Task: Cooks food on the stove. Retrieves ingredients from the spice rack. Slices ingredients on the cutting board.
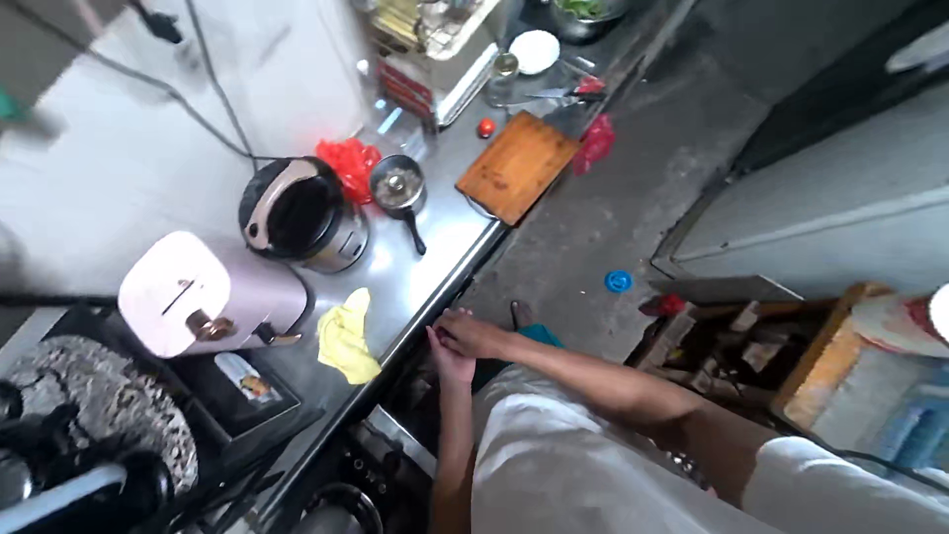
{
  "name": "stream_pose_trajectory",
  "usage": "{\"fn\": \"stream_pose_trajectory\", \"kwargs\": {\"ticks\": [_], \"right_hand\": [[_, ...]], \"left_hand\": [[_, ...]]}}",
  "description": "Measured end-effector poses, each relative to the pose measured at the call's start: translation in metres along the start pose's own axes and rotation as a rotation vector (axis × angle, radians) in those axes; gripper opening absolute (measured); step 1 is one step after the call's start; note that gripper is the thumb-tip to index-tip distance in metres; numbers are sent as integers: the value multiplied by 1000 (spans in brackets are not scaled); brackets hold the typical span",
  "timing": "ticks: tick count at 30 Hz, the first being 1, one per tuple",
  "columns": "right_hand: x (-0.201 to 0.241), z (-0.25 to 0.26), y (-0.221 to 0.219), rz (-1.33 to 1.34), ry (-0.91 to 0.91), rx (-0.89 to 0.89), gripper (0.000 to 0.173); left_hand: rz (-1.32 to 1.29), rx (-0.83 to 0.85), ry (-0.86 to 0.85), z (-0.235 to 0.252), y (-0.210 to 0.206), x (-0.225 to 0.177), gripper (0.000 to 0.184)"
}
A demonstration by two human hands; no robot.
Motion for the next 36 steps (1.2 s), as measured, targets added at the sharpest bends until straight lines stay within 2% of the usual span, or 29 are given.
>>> {"fn": "stream_pose_trajectory", "kwargs": {"ticks": [3,7,10,13,15,19,22,25,30,36], "right_hand": [[-35,-13,28,-18,-46,-77,40],[-85,-33,85,-120,-27,-89,32],[-115,-49,129,-168,34,-85,35],[-140,-67,183,-142,173,-219,27],[-163,-78,223,-122,166,-287,24],[-244,-96,291,-109,-77,-196,28],[-303,-119,329,-145,-271,-220,30],[-347,-148,361,-68,-436,-258,26],[-407,-171,413,48,-508,-352,26],[-479,-151,483,101,-583,-279,30]], "left_hand": [[59,-17,-14,43,-14,34,62],[93,-41,-31,108,-50,76,57],[230,-98,-9,152,-91,91,56],[247,-49,-50,202,-114,105,58],[311,-80,-39,231,-133,111,56],[682,-165,-24,289,-156,120,52],[1004,-102,-24,340,-175,133,48],[1356,-28,31,387,-200,153,45],[1870,157,-22,468,-264,187,45],[2379,214,-120,585,-295,241,48]]}}
Point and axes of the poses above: each hand's wrist, its own z-axis towards the middle knuckle, its own y-axis out of the back of the hand, x = y × z, the point moved 1 cm from there along z, towards the middle knuckle, and after that the axes turned 15 degrees about x, right-handed, at the moved point
